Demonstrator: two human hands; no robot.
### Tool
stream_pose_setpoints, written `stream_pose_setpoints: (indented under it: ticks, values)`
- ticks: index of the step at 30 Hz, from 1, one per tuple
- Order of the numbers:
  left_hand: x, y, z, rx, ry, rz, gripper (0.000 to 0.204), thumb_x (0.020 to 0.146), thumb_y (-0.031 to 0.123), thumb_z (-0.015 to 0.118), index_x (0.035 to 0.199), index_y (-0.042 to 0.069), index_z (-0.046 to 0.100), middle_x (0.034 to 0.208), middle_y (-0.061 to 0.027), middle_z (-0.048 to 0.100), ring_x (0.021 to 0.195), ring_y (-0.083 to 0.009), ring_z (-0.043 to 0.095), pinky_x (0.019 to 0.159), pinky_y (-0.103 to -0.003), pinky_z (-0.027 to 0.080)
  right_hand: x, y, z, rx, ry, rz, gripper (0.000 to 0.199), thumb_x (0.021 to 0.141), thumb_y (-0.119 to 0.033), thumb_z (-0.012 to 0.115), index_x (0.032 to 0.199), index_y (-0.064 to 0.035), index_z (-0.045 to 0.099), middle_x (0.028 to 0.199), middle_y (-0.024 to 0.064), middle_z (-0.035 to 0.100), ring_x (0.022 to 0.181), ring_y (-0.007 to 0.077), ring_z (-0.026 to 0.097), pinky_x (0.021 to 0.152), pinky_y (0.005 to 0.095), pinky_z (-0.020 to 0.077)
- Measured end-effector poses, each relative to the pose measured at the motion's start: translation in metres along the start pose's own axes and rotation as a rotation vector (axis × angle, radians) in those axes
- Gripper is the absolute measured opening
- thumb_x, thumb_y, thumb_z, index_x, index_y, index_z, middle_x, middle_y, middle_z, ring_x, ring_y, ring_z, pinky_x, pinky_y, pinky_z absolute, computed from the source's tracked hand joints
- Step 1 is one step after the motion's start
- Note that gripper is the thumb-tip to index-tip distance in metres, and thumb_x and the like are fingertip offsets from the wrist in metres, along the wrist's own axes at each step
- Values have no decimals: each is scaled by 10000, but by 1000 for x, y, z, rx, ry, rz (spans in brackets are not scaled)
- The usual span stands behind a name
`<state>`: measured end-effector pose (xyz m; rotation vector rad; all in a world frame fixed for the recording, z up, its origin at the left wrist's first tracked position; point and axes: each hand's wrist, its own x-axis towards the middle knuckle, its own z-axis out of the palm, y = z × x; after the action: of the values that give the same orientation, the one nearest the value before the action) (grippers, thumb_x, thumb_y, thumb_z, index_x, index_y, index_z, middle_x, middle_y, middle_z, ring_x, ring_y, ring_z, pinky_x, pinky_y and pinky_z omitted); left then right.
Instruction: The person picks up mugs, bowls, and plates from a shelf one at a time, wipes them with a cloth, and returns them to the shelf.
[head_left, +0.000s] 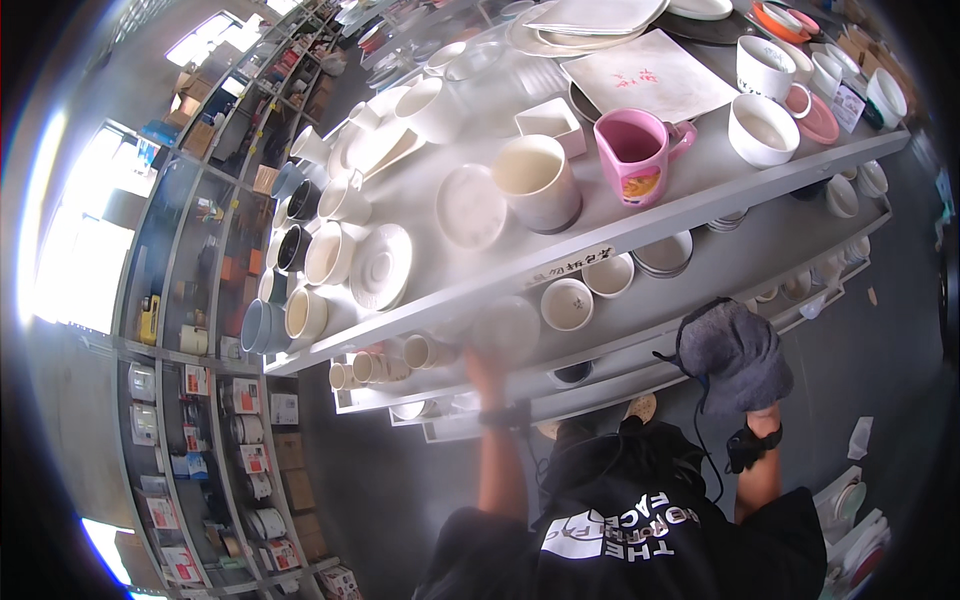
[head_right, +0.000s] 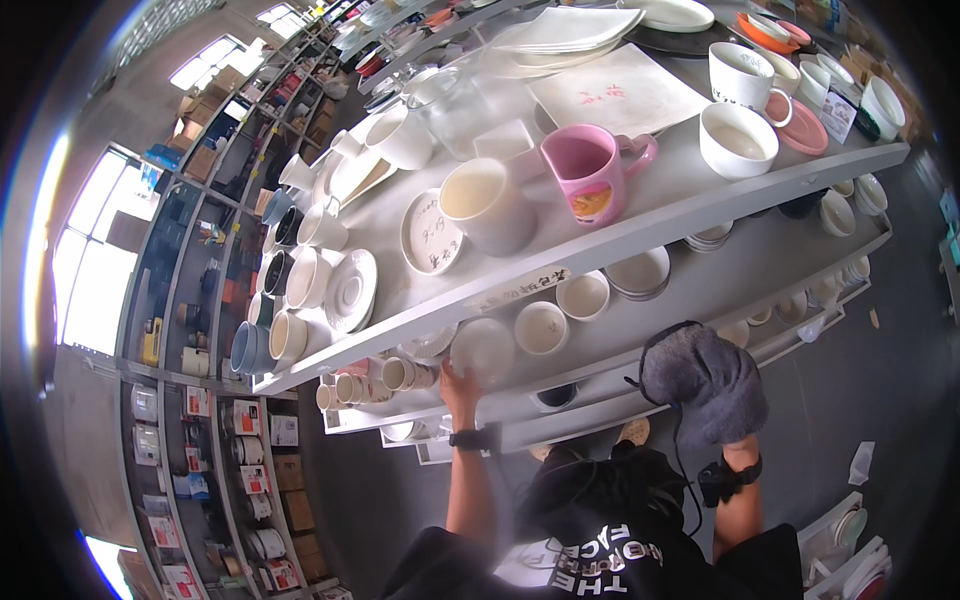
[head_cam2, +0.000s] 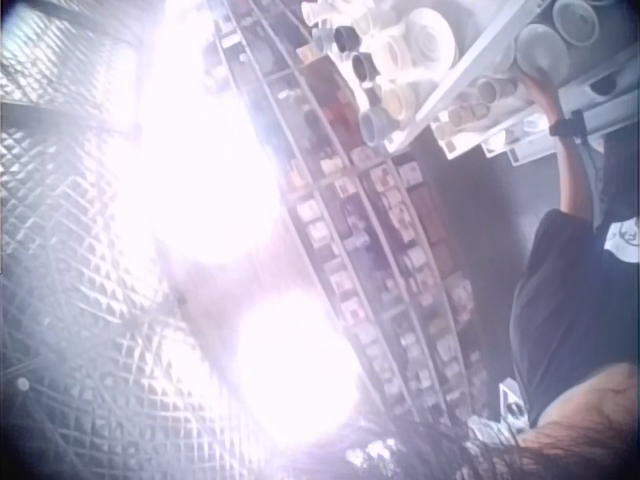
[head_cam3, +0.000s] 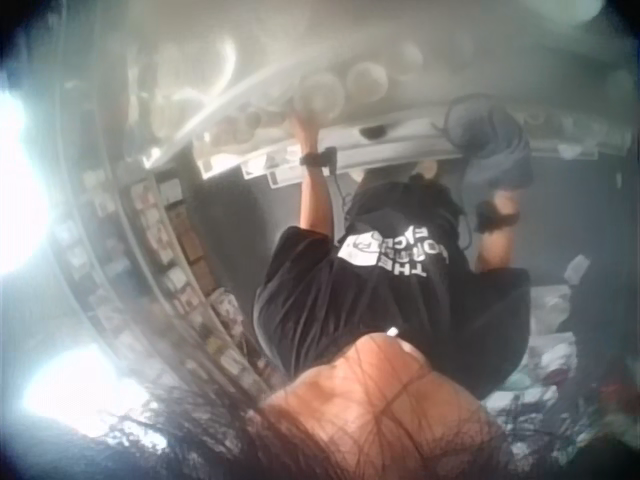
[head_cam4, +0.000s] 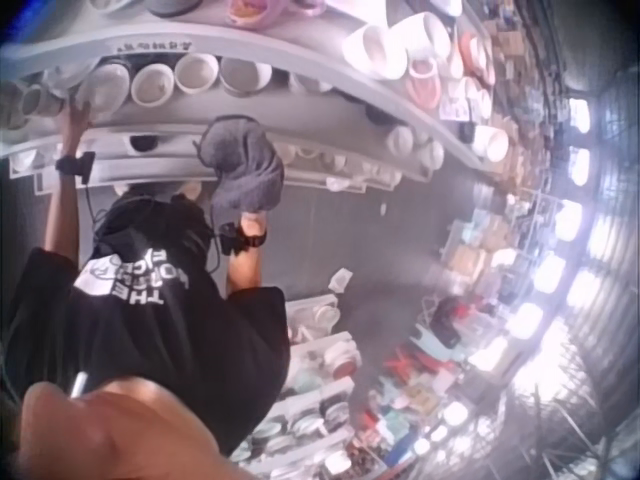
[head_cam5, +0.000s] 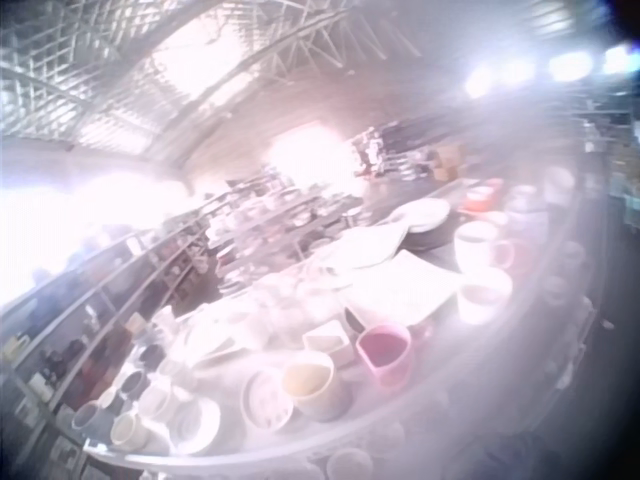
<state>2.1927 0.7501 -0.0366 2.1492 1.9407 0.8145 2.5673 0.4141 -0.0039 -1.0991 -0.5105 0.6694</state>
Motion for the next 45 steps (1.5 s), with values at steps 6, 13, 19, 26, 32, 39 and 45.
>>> stream_pose_setpoints:
  ticks: [6, 13, 19, 26, 32, 39, 45]
  values:
    - [6, -2, -2, -324, -169, -333, 518, 768, 171, 574, 1249, 37, 436, 1130, -183, 569, 1024, -342, 569, 772, -417, 503, 9, -4, -8, -7, -23, 5, 568, 873, -239, 586, 1357, -48, 357, 1349, 51, 432, 1187, 181, 453, 1013, 364, 368]
    - [-10, 68, -17, 120, 320, 281, 410, 781, 177, 587, 1171, 83, 500, 974, -148, 615, 700, -340, 621, 654, -435, 509, 9, -10, -20, -24, -7, 8, 570, 871, -234, 588, 1357, -47, 357, 1350, 50, 430, 1187, 176, 452, 1011, 360, 370]
    - [-19, 105, 6, -354, -547, 35, 202, 852, 214, 542, 967, 58, 598, 764, -82, 635, 611, -218, 638, 537, -341, 499, 6, -19, -20, -52, 6, -2, 572, 869, -230, 590, 1357, -45, 356, 1350, 49, 428, 1186, 172, 451, 1010, 357, 371]
    - [-23, 78, 48, -342, -425, 226, 144, 797, 202, 565, 838, 65, 581, 630, -83, 565, 618, -274, 604, 523, -413, 478, -15, -25, -6, -83, 30, -5, 574, 867, -225, 592, 1357, -44, 356, 1351, 48, 427, 1185, 168, 450, 1008, 353, 372]
    - [-18, 89, 45, -23, -200, 584, 81, 780, 174, 559, 741, 104, 547, 645, -98, 560, 612, -313, 580, 533, -448, 474, -49, -33, 12, -123, 104, -27, 575, 865, -221, 594, 1357, -42, 355, 1352, 47, 425, 1184, 164, 449, 1006, 350, 374]
    - [-12, 97, 47, 28, -495, 473, 262, 844, 277, 473, 770, 72, 618, 745, -156, 629, 720, -352, 629, 564, -466, 484, -83, -35, 38, -157, 183, -47, 577, 863, -216, 596, 1357, -41, 355, 1352, 46, 423, 1183, 160, 448, 1005, 346, 375]
    - [-13, 114, 15, 33, -339, 538, 310, 874, 296, 487, 702, 78, 624, 618, -108, 592, 583, -312, 603, 502, -435, 460, -94, -35, 58, -174, 205, -70, 579, 861, -212, 598, 1357, -40, 354, 1353, 45, 421, 1182, 156, 448, 1003, 343, 376]
